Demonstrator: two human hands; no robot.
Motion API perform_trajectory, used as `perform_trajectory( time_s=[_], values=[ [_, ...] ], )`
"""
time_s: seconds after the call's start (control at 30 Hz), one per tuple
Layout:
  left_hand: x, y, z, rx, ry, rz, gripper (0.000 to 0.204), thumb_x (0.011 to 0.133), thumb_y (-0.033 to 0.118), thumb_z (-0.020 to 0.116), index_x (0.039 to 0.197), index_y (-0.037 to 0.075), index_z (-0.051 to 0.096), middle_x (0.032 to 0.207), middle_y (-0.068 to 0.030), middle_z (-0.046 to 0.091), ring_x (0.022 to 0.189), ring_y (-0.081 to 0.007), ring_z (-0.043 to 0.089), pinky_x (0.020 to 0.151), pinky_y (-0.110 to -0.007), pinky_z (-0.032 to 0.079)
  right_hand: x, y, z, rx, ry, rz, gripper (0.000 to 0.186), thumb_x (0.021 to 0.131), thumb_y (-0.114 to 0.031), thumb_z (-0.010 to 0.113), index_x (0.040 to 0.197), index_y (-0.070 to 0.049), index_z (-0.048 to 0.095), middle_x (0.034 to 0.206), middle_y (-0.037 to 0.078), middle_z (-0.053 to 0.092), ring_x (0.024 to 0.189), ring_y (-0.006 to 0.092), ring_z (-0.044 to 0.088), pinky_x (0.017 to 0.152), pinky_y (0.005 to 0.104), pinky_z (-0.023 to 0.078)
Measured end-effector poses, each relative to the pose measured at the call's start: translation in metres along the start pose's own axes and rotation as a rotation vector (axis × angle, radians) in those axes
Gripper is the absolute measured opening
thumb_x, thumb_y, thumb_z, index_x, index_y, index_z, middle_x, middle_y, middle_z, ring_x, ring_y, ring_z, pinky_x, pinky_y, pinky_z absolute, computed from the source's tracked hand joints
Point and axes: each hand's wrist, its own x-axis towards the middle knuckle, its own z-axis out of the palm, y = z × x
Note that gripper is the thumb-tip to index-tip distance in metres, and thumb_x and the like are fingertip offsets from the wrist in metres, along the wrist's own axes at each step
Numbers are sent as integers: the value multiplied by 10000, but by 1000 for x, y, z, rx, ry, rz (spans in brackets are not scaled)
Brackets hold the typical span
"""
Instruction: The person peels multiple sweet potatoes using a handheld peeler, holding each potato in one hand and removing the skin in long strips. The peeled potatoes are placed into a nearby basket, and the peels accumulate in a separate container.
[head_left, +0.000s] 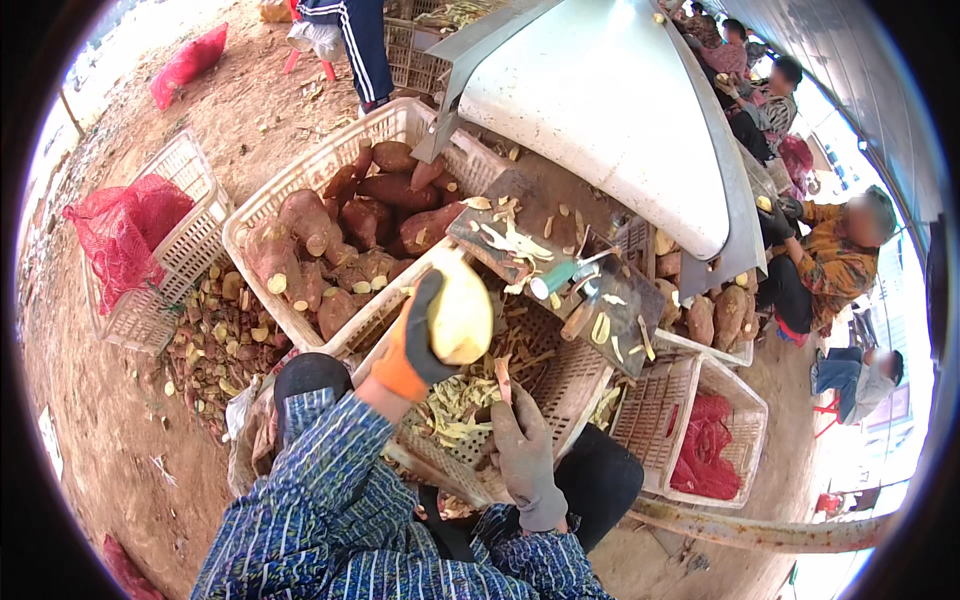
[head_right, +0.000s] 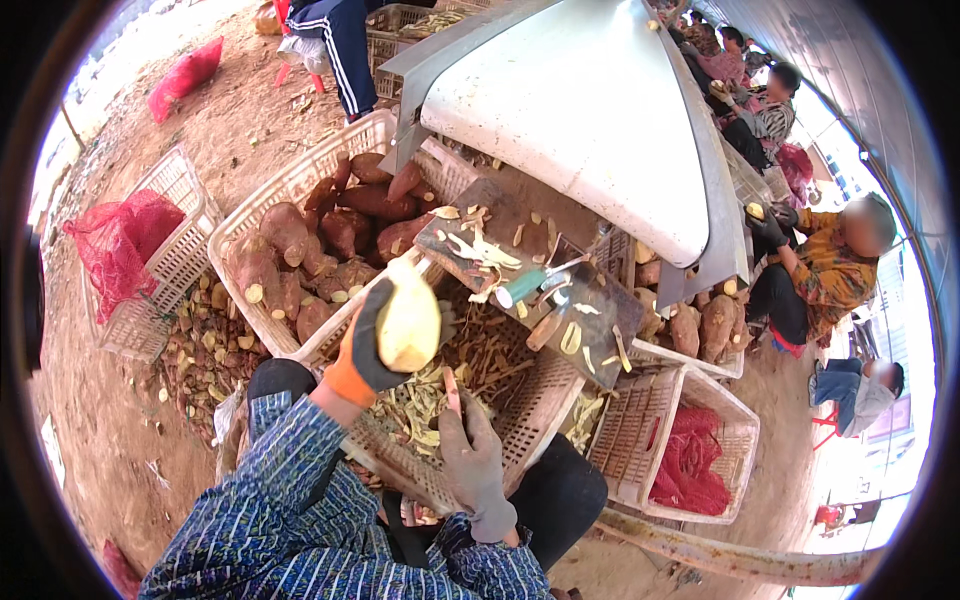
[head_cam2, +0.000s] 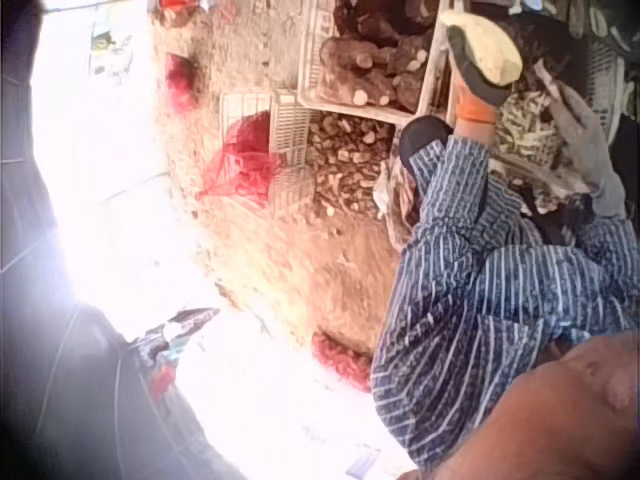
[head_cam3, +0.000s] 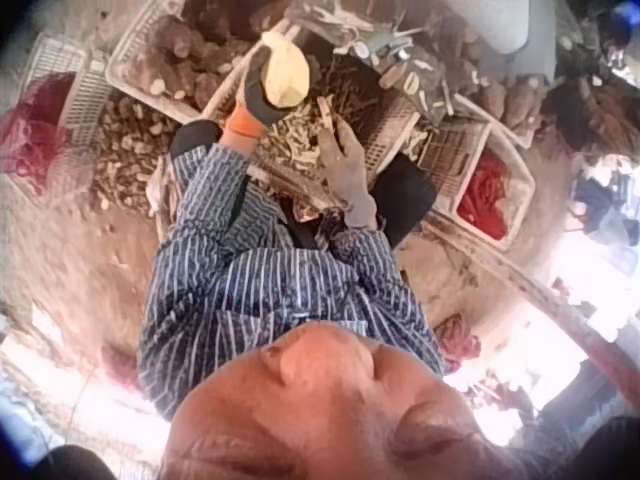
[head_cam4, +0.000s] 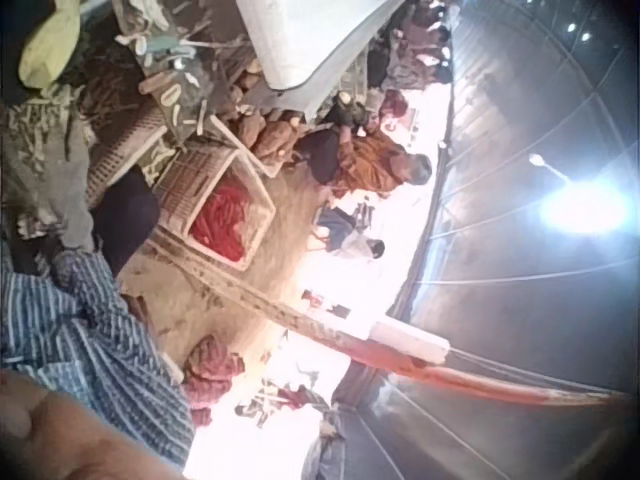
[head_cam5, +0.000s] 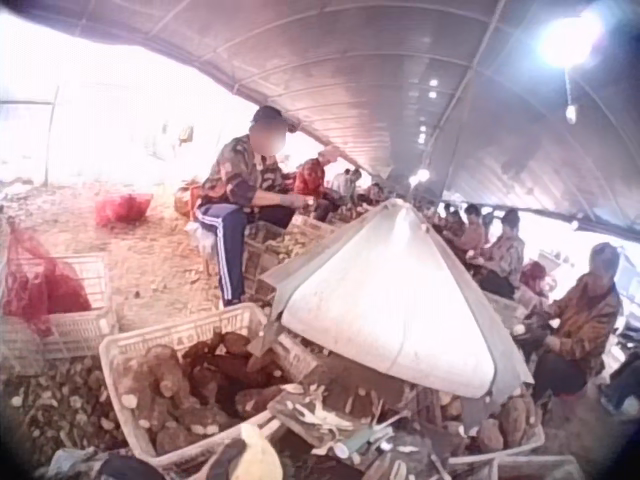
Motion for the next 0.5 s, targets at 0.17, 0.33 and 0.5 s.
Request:
perform_trajectory(
  time_s=[0.17, 0.33, 0.5],
  values=[
    [137, -52, 128, 267, -19, 114, 375, 1008, 483, 507, 1144, 146, 599, 1036, -81, 638, 871, -207, 638, 771, -409, 559, 2, -7, -12, 245, 22, 195, 393, 1049, -223, 501, 1402, -51, 508, 863, 20, 652, 528, 39, 439, 456, 210, 359],
    [187, -75, 129, 282, -11, 220, 433, 994, 288, 609, 1343, 40, 540, 1250, -146, 616, 1007, -237, 656, 959, -402, 504, 5, -10, -12, 328, 90, 206, 373, 1032, -182, 522, 1367, -20, 514, 857, 50, 682, 492, 42, 440, 426, 216, 333],
    [103, 24, 71, 927, 29, -158, 393, 1002, 205, 573, 1306, -45, 570, 1112, -161, 697, 994, -233, 698, 908, -355, 553, 11, -12, -14, 257, 117, 241, 396, 1014, -160, 510, 1384, -20, 487, 890, 59, 676, 525, 52, 467, 463, 210, 354]
  ],
)
